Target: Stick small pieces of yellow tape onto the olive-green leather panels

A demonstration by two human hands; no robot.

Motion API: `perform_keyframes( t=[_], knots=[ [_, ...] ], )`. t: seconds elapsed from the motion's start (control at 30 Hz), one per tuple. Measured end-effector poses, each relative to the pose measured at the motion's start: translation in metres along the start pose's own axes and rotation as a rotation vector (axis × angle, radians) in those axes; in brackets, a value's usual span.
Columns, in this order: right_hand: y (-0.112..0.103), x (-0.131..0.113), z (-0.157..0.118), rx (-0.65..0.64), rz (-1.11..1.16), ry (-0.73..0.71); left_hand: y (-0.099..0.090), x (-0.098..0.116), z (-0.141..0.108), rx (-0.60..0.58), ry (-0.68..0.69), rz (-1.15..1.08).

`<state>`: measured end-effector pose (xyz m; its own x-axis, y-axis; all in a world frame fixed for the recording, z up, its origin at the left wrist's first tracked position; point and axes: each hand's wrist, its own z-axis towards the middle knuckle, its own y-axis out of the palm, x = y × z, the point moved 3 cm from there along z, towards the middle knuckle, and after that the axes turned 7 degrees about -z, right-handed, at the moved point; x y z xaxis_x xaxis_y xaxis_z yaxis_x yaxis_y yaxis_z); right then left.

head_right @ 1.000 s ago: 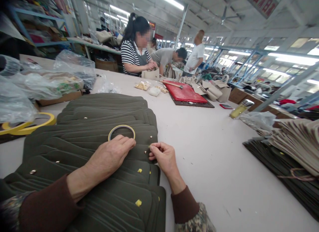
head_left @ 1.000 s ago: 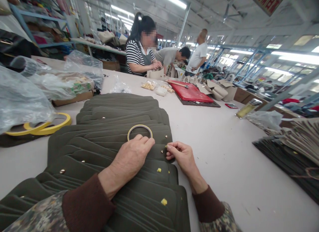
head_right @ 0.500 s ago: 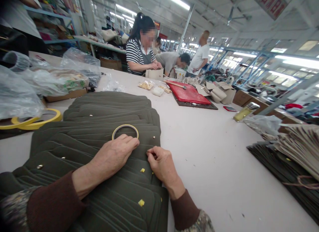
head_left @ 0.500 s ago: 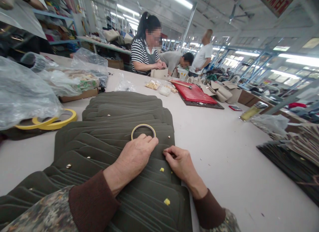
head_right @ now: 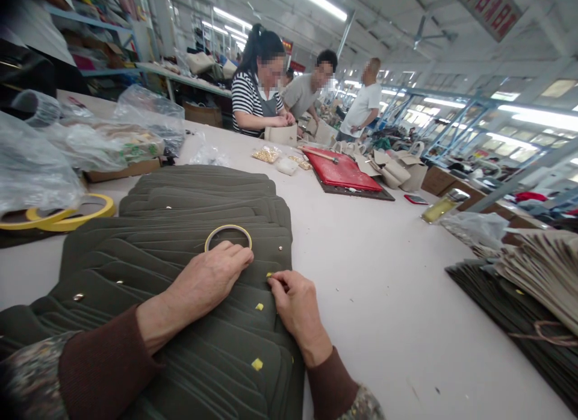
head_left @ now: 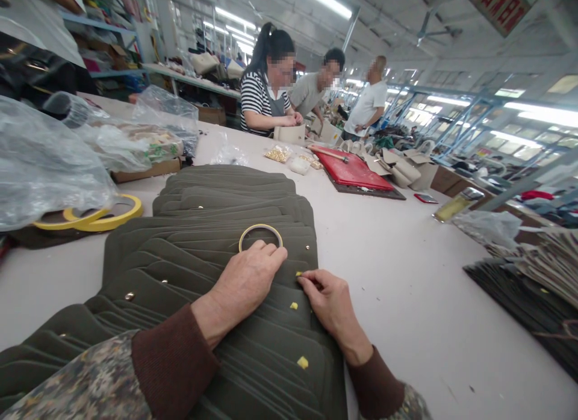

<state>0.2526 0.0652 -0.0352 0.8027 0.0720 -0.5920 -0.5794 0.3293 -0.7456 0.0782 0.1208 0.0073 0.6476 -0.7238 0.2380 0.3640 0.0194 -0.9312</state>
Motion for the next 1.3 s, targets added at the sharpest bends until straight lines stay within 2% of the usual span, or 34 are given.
perform_keyframes(
  t=[0.1, 0.2, 0.37, 0.5, 0.63, 0.73, 0.87, 1.03, 1.17, 1.23, 1.3],
  knots=[
    [0.004, -0.006, 0.003, 0.043, -0.077, -0.046, 0.001, 0.0, 0.001, -0.008, -0.003, -0.006],
    [0.006, -0.012, 0.007, 0.034, -0.144, -0.07, 0.0, 0.002, 0.001, -0.015, -0.01, -0.007],
    [0.001, -0.01, 0.011, -0.135, -0.163, -0.056, -0.004, 0.004, -0.002, -0.01, 0.035, -0.055],
    [-0.004, -0.004, 0.011, -0.231, -0.084, -0.034, -0.005, 0.002, -0.006, 0.085, 0.122, -0.165],
    [-0.016, -0.01, 0.012, -0.067, 0.195, -0.038, -0.002, 0.001, -0.008, 0.112, 0.177, -0.249],
    [-0.024, -0.026, 0.01, 0.025, 0.303, -0.167, -0.001, 0.003, -0.008, 0.091, 0.18, -0.275],
    [-0.027, -0.044, 0.008, 0.07, 0.231, -0.364, -0.001, 0.008, -0.009, 0.049, 0.185, -0.293],
    [-0.021, -0.045, 0.005, 0.15, 0.078, -0.412, 0.002, 0.01, -0.009, -0.009, 0.158, -0.281],
    [-0.02, -0.045, 0.002, 0.226, -0.005, -0.391, 0.001, 0.012, -0.008, -0.009, 0.157, -0.279],
    [-0.021, -0.045, 0.003, 0.217, 0.042, -0.3, -0.001, 0.014, -0.007, 0.03, 0.176, -0.284],
    [-0.02, -0.045, 0.004, 0.159, 0.175, -0.131, -0.002, 0.016, -0.006, 0.084, 0.196, -0.261]
  ],
)
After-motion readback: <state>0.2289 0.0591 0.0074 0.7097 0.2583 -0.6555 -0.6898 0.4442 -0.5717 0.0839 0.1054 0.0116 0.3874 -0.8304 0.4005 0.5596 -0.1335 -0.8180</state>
